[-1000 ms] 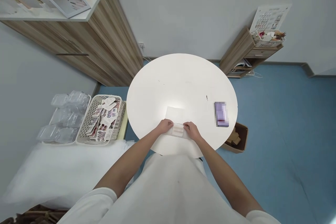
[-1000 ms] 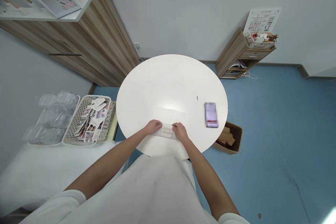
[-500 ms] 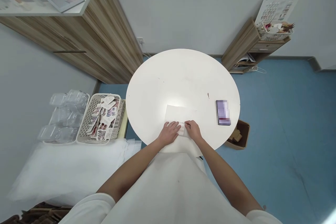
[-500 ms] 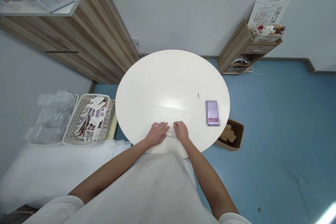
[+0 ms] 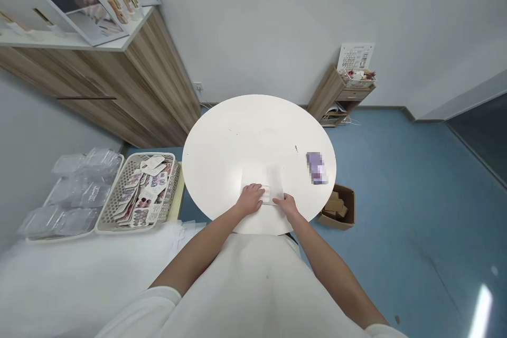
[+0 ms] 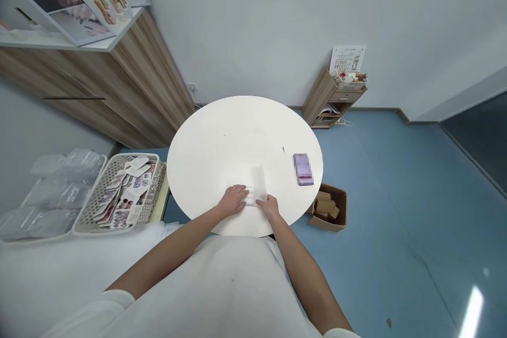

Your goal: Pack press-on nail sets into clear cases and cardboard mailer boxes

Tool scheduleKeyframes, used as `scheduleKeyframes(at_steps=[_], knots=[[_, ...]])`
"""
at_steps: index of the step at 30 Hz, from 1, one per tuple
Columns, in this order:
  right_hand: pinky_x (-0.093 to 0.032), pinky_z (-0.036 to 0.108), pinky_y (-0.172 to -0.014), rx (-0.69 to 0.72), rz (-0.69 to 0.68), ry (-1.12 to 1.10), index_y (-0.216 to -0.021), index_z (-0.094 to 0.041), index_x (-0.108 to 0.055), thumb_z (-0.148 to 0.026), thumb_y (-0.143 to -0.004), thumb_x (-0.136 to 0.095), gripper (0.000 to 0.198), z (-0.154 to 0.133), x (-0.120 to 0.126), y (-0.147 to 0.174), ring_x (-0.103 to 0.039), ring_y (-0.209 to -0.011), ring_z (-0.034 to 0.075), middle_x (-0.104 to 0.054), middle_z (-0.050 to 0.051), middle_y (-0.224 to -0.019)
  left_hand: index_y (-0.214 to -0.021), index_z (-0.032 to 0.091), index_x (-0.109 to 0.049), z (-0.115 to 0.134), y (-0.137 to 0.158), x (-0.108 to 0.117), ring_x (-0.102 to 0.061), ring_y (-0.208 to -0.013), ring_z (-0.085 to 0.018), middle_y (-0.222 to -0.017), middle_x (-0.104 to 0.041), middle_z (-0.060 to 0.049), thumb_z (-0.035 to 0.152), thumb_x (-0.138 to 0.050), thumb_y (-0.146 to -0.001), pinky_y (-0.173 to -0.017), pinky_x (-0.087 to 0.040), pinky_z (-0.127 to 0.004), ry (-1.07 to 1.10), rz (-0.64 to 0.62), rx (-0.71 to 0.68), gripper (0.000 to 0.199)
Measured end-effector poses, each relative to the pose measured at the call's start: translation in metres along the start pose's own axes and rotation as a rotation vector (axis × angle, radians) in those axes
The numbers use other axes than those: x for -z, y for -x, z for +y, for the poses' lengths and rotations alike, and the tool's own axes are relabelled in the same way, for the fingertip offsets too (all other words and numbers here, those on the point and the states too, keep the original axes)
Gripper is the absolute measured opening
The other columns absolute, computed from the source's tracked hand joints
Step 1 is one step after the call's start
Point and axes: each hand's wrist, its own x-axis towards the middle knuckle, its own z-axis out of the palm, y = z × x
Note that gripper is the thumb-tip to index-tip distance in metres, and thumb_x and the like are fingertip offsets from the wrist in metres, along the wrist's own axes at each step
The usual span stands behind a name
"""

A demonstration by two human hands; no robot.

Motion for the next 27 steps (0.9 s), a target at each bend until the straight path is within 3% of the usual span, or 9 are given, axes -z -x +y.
scheduleKeyframes(at_steps=[3, 9, 15, 19, 22, 25, 27], knots=[[-0.042, 0.024, -0.056, 0.047, 0.025, 0.012, -0.07, -0.017, -0.056, -0.029, -0.055, -0.061, 0.02, 0.0, -0.001, 0.001, -0.054, -0.064, 0.014, -0.059, 0.0, -0.07, -0.107, 0.024, -0.048, 0.002, 0.004, -0.002, -0.04, -0.108, -0.024, -0.117, -0.048, -0.006, 0.026, -0.047, -0.075, -0.088, -0.032, -0.04, -0.038, 0.015, -0.025, 0.032], [-0.044, 0.022, -0.051, 0.106, -0.037, 0.027, -0.078, -0.019, -0.052, -0.031, -0.064, -0.052, 0.019, -0.001, -0.023, 0.006, -0.053, -0.064, 0.012, -0.057, 0.001, -0.074, -0.105, 0.022, -0.049, 0.006, 0.012, -0.01, -0.042, -0.106, -0.025, -0.116, -0.048, -0.008, 0.025, -0.047, -0.075, -0.085, -0.034, -0.041, -0.032, 0.042, -0.026, 0.031], [-0.049, 0.024, -0.061, 0.173, -0.243, 0.08, -0.086, -0.018, -0.056, -0.027, -0.07, -0.047, 0.02, -0.008, -0.035, 0.007, -0.058, -0.066, 0.011, -0.06, 0.002, -0.075, -0.107, 0.02, -0.05, -0.003, 0.016, -0.008, -0.041, -0.111, -0.023, -0.119, -0.048, -0.008, 0.02, -0.046, -0.074, -0.089, -0.035, -0.037, 0.097, 0.053, -0.033, 0.033], [-0.048, 0.027, -0.066, 0.22, -0.272, 0.166, -0.091, -0.018, -0.055, -0.02, -0.07, -0.047, 0.023, -0.009, -0.032, 0.003, -0.058, -0.065, 0.012, -0.059, 0.0, -0.073, -0.121, 0.018, -0.04, -0.007, 0.03, -0.006, -0.034, -0.12, -0.022, -0.129, -0.04, -0.01, 0.018, -0.045, -0.075, -0.097, -0.028, -0.037, 0.137, 0.153, -0.054, 0.046], [-0.044, 0.031, -0.073, 0.273, -0.25, 0.243, -0.088, -0.019, -0.056, -0.017, -0.065, -0.053, 0.024, -0.008, -0.031, 0.002, -0.055, -0.072, 0.015, -0.056, 0.0, -0.075, -0.115, 0.021, -0.046, -0.005, 0.041, -0.006, -0.03, -0.122, -0.024, -0.128, -0.042, -0.008, 0.015, -0.047, -0.072, -0.1, -0.023, -0.041, 0.112, 0.092, -0.118, 0.043], [-0.041, 0.031, -0.076, 0.352, -0.19, 0.426, -0.096, -0.022, -0.055, -0.02, -0.063, -0.058, 0.033, -0.005, -0.033, 0.004, -0.052, -0.083, 0.017, -0.051, 0.004, -0.093, -0.111, 0.024, -0.049, -0.004, 0.05, -0.008, -0.026, -0.125, -0.025, -0.131, -0.038, -0.007, 0.015, -0.049, -0.072, -0.102, -0.016, -0.043, 0.127, 0.069, -0.019, 0.04], [-0.04, 0.029, -0.074, 0.393, -0.162, 0.576, -0.105, -0.024, -0.05, -0.023, -0.066, -0.057, 0.039, -0.002, -0.034, 0.006, -0.052, -0.086, 0.018, -0.047, 0.006, -0.102, -0.117, 0.024, -0.044, -0.005, 0.056, -0.011, -0.02, -0.127, -0.027, -0.138, -0.028, -0.007, 0.021, -0.05, -0.073, -0.102, -0.016, -0.045, 0.197, 0.118, 0.179, 0.044]])
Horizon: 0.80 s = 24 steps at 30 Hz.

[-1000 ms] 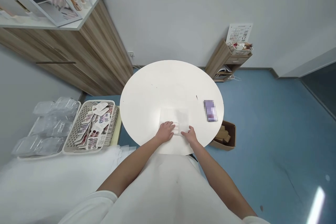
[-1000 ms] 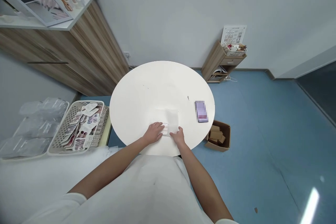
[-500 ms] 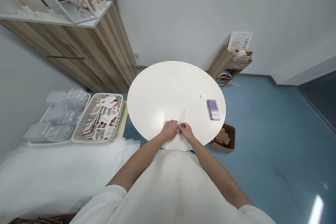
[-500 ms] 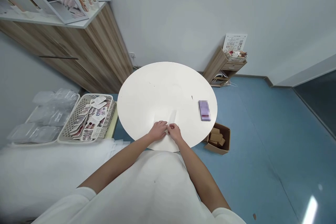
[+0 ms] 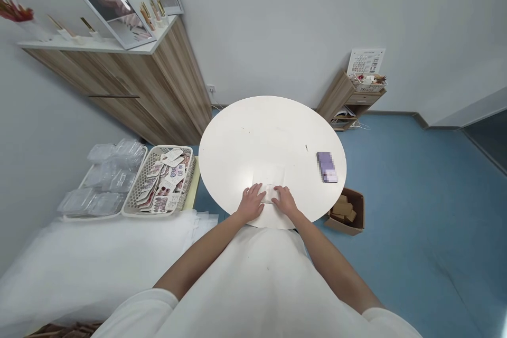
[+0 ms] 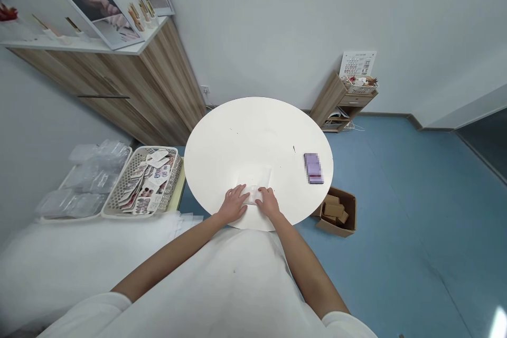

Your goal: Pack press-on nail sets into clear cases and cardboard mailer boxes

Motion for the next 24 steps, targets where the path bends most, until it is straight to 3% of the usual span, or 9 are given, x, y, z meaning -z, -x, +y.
scheduleKeyframes(at_steps=[3, 5, 11, 16, 19, 22, 24], knots=[[-0.04, 0.027, -0.07, 0.008, -0.015, 0.102, -0.11, -0.025, -0.045, -0.024, -0.071, -0.053, 0.04, 0.001, -0.004, 0.003, -0.052, -0.085, 0.017, -0.043, 0.006, -0.104, -0.126, 0.018, -0.031, -0.004, 0.009, -0.005, -0.019, -0.127, -0.031, -0.139, -0.02, -0.014, 0.032, -0.052, -0.073, -0.099, -0.022, -0.046, 0.187, 0.093, 0.49, 0.059], [-0.04, 0.026, -0.069, 0.011, -0.029, 0.123, -0.111, -0.026, -0.044, -0.025, -0.071, -0.053, 0.041, 0.001, -0.005, 0.003, -0.052, -0.084, 0.017, -0.043, 0.006, -0.104, -0.127, 0.014, -0.027, -0.006, 0.013, -0.009, -0.025, -0.125, -0.03, -0.136, -0.024, -0.017, 0.034, -0.053, -0.072, -0.098, -0.026, -0.042, 0.355, 0.087, 0.69, 0.063], [-0.039, 0.025, -0.07, 0.067, -0.101, 0.123, -0.112, -0.027, -0.043, -0.025, -0.071, -0.053, 0.042, -0.001, -0.011, 0.007, -0.052, -0.084, 0.015, -0.042, 0.004, -0.104, -0.123, 0.018, -0.03, -0.004, 0.012, -0.017, -0.042, -0.113, -0.023, -0.128, -0.033, -0.014, 0.021, -0.06, -0.065, -0.087, -0.038, -0.03, 0.716, 0.099, 0.842, 0.065], [-0.039, 0.024, -0.067, 0.074, -0.11, 0.129, -0.115, -0.026, -0.041, -0.025, -0.071, -0.052, 0.045, -0.002, -0.014, 0.012, -0.052, -0.086, 0.016, -0.041, 0.004, -0.106, -0.125, 0.015, -0.026, -0.012, 0.001, -0.008, -0.056, -0.083, -0.014, -0.108, -0.049, -0.012, 0.02, -0.061, -0.066, -0.067, -0.045, -0.022, 0.788, 0.099, 0.896, 0.069], [-0.038, 0.024, -0.065, 0.038, -0.104, 0.138, -0.115, -0.027, -0.041, -0.025, -0.071, -0.052, 0.046, -0.003, -0.015, 0.012, -0.052, -0.085, 0.015, -0.041, 0.004, -0.106, -0.116, 0.012, -0.037, -0.014, -0.008, -0.001, -0.055, -0.064, -0.01, -0.086, -0.056, -0.007, 0.025, -0.058, -0.07, -0.059, -0.044, -0.022, 0.768, 0.051, 0.851, 0.052], [-0.038, 0.023, -0.061, 0.023, -0.103, 0.131, -0.115, -0.027, -0.041, -0.025, -0.071, -0.052, 0.045, -0.004, -0.014, 0.012, -0.052, -0.082, 0.015, -0.041, 0.004, -0.106, -0.091, 0.015, -0.052, -0.014, -0.013, 0.003, -0.051, -0.057, -0.011, -0.069, -0.054, -0.003, 0.026, -0.053, -0.072, -0.054, -0.041, -0.023, 0.708, -0.004, 0.791, 0.021], [-0.037, 0.024, -0.058, 0.016, -0.098, 0.142, -0.114, -0.027, -0.041, -0.027, -0.071, -0.053, 0.045, -0.005, -0.013, 0.013, -0.053, -0.078, 0.015, -0.042, 0.005, -0.106, -0.074, 0.017, -0.052, -0.015, -0.012, 0.006, -0.05, -0.058, -0.012, -0.066, -0.053, -0.002, 0.024, -0.049, -0.073, -0.054, -0.039, -0.025, 0.641, -0.012, 0.76, 0.008]])
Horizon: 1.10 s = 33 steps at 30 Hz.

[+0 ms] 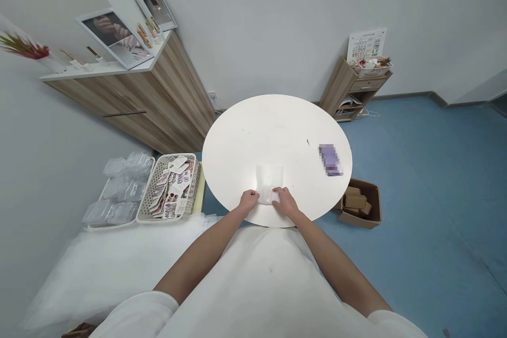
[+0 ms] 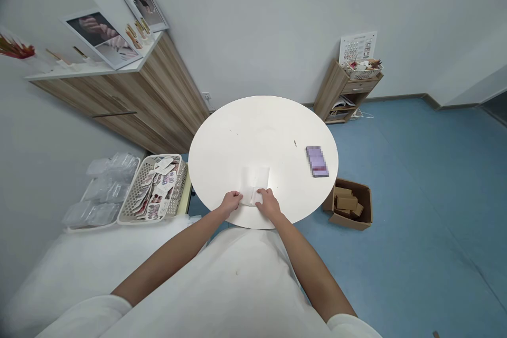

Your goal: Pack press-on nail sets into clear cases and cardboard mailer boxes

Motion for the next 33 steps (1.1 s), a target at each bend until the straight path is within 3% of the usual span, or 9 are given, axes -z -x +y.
scheduleKeyframes(at_steps=[3, 7, 12, 17, 23, 26, 29, 33], knots=[[-0.035, 0.025, -0.055, -0.014, 0.023, 0.043, -0.113, -0.028, -0.042, -0.028, -0.071, -0.053, 0.043, -0.003, 0.001, 0.002, -0.053, -0.072, 0.015, -0.044, 0.005, -0.104, -0.063, 0.019, -0.047, 0.0, 0.003, 0.003, -0.05, -0.062, -0.015, -0.066, -0.052, -0.002, 0.023, -0.044, -0.074, -0.055, -0.037, -0.027, -0.096, 0.045, -0.047, 0.012], [-0.034, 0.025, -0.055, -0.028, 0.06, 0.055, -0.109, -0.027, -0.043, -0.026, -0.071, -0.054, 0.04, -0.007, -0.002, 0.002, -0.052, -0.069, 0.015, -0.046, 0.006, -0.102, -0.063, 0.02, -0.046, 0.006, 0.008, -0.005, -0.051, -0.066, -0.015, -0.066, -0.053, -0.001, 0.025, -0.043, -0.075, -0.059, -0.038, -0.027, -0.169, 0.033, -0.178, 0.014], [-0.038, 0.025, -0.061, -0.012, 0.072, -0.052, -0.1, -0.021, -0.045, -0.021, -0.067, -0.052, 0.034, -0.003, -0.002, 0.0, -0.05, -0.076, 0.016, -0.049, 0.004, -0.093, -0.071, 0.02, -0.05, 0.018, 0.01, -0.028, -0.051, -0.063, -0.014, -0.066, -0.054, 0.0, 0.026, -0.039, -0.078, -0.058, -0.039, -0.026, -0.375, -0.056, -0.466, 0.015], [-0.041, 0.027, -0.072, 0.038, 0.043, -0.309, -0.102, -0.02, -0.05, -0.026, -0.069, -0.047, 0.033, 0.003, 0.001, -0.003, -0.051, -0.082, 0.015, -0.052, 0.004, -0.097, -0.091, 0.018, -0.054, 0.012, 0.014, -0.037, -0.052, -0.083, -0.018, -0.087, -0.054, -0.005, 0.018, -0.038, -0.077, -0.072, -0.042, -0.03, -0.482, -0.109, -0.649, 0.021], [-0.041, 0.028, -0.072, -0.075, 0.197, -0.302, -0.095, -0.02, -0.052, -0.025, -0.076, -0.039, 0.024, -0.002, -0.007, -0.008, -0.053, -0.077, 0.015, -0.058, 0.002, -0.086, -0.099, 0.019, -0.053, 0.003, 0.019, -0.031, -0.05, -0.089, -0.019, -0.093, -0.053, -0.006, 0.019, -0.041, -0.076, -0.08, -0.042, -0.033, -0.54, -0.156, -0.771, 0.026], [-0.041, 0.028, -0.07, -0.077, 0.242, -0.245, -0.098, -0.02, -0.05, -0.024, -0.074, -0.042, 0.025, -0.001, -0.01, -0.01, -0.053, -0.076, 0.016, -0.057, 0.002, -0.082, -0.102, 0.019, -0.053, 0.006, 0.012, -0.023, -0.049, -0.096, -0.02, -0.1, -0.054, -0.007, 0.023, -0.039, -0.08, -0.086, -0.04, -0.035, -0.514, -0.098, -0.792, 0.026], [-0.042, 0.03, -0.069, -0.067, 0.277, -0.223, -0.099, -0.02, -0.047, -0.028, -0.072, -0.047, 0.028, 0.003, -0.01, -0.009, -0.052, -0.077, 0.017, -0.054, 0.002, -0.085, -0.109, 0.02, -0.05, 0.01, 0.004, -0.018, -0.041, -0.111, -0.023, -0.119, -0.047, -0.008, 0.025, -0.044, -0.079, -0.093, -0.035, -0.04, -0.563, -0.055, -0.795, 0.031], [-0.044, 0.032, -0.069, -0.016, 0.293, -0.15, -0.105, -0.02, -0.043, -0.029, -0.076, -0.044, 0.031, 0.009, -0.003, 0.0, -0.052, -0.084, 0.018, -0.051, 0.005, -0.098, -0.116, 0.023, -0.045, 0.013, 0.0, -0.022, -0.03, -0.123, -0.023, -0.131, -0.038, -0.006, 0.024, -0.049, -0.076, -0.1, -0.028, -0.041, -0.643, -0.121, -0.8, 0.04]])
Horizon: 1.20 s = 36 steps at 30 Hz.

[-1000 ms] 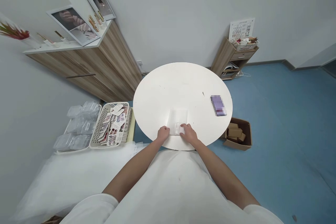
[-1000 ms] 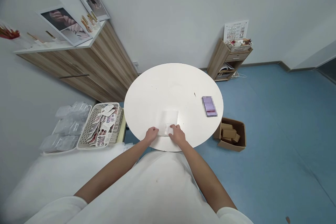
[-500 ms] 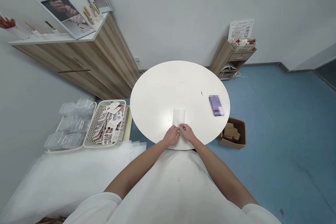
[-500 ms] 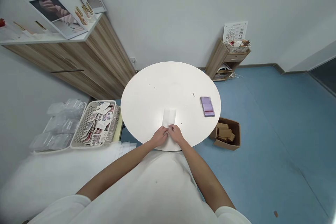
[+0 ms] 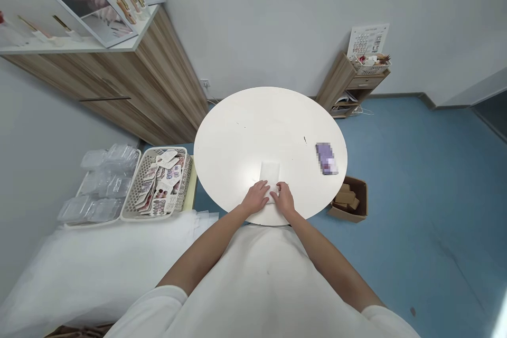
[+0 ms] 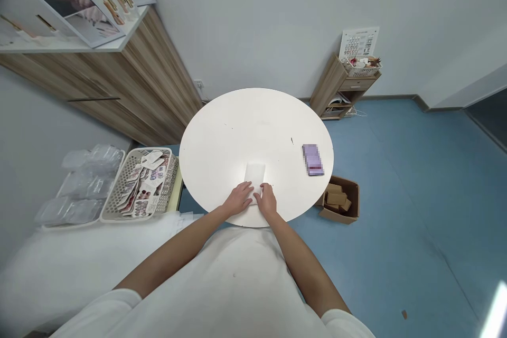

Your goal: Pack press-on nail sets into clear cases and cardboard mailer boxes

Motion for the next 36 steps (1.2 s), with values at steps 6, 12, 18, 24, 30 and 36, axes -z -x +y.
scheduleKeyframes(at_steps=[6, 12, 18, 24, 30, 36], knots=[[-0.03, 0.04, -0.095, 0.43, -0.22, 0.26, -0.127, -0.021, -0.03, -0.026, -0.073, -0.052, 0.058, 0.008, 0.021, 0.008, -0.027, -0.123, 0.025, -0.03, 0.01, -0.134, -0.113, 0.021, -0.046, 0.003, -0.003, -0.002, -0.033, -0.122, -0.023, -0.128, -0.043, -0.007, 0.022, -0.05, -0.073, -0.1, -0.027, -0.039, 0.028, 0.001, -0.033, 0.041], [-0.038, 0.038, -0.086, 0.434, -0.389, 0.368, -0.126, -0.019, -0.033, -0.019, -0.065, -0.058, 0.065, -0.003, 0.025, -0.002, -0.043, -0.109, 0.026, -0.037, 0.013, -0.13, -0.11, 0.02, -0.046, 0.005, -0.011, 0.008, -0.044, -0.109, -0.026, -0.113, -0.053, -0.008, 0.018, -0.054, -0.062, -0.087, -0.037, -0.036, 0.155, -0.026, 0.081, 0.049], [-0.04, 0.03, -0.079, 0.344, -0.481, 0.107, -0.104, -0.021, -0.051, -0.017, -0.07, -0.046, 0.035, -0.008, 0.037, 0.012, -0.052, -0.093, 0.019, -0.055, 0.006, -0.104, -0.094, 0.022, -0.055, 0.003, 0.008, 0.009, -0.053, -0.092, -0.02, -0.096, -0.059, -0.004, 0.038, -0.041, -0.077, -0.079, -0.041, -0.032, 0.377, -0.135, 0.145, 0.026], [-0.043, 0.027, -0.064, 0.01, -0.483, -0.104, -0.073, -0.019, -0.054, -0.022, -0.074, -0.041, 0.014, -0.014, 0.041, -0.004, -0.056, -0.067, 0.016, -0.06, 0.002, -0.071, -0.097, 0.02, -0.055, 0.001, 0.014, -0.002, -0.049, -0.097, -0.02, -0.103, -0.053, -0.006, 0.043, -0.046, -0.076, -0.083, -0.041, -0.032, 0.402, 0.047, 0.195, 0.032], [-0.043, 0.027, -0.062, -0.098, -0.39, -0.087, -0.098, -0.018, -0.048, -0.034, -0.082, -0.029, 0.03, -0.009, 0.028, -0.019, -0.056, -0.06, 0.015, -0.058, 0.001, -0.066, -0.111, 0.017, -0.043, 0.0, 0.003, -0.015, -0.055, -0.082, -0.015, -0.096, -0.055, -0.006, 0.019, -0.043, -0.078, -0.078, -0.044, -0.031, 0.472, 0.191, 0.338, 0.033], [-0.044, 0.032, -0.073, -0.04, -0.06, -0.003, -0.125, -0.017, -0.024, -0.03, -0.078, -0.041, 0.052, 0.001, 0.014, -0.006, -0.054, -0.066, 0.014, -0.045, 0.011, -0.112, -0.105, 0.017, -0.046, 0.003, 0.008, -0.027, -0.055, -0.08, -0.014, -0.104, -0.047, -0.008, 0.016, -0.045, -0.076, -0.077, -0.046, -0.031, 0.492, 0.348, 0.368, 0.029]])
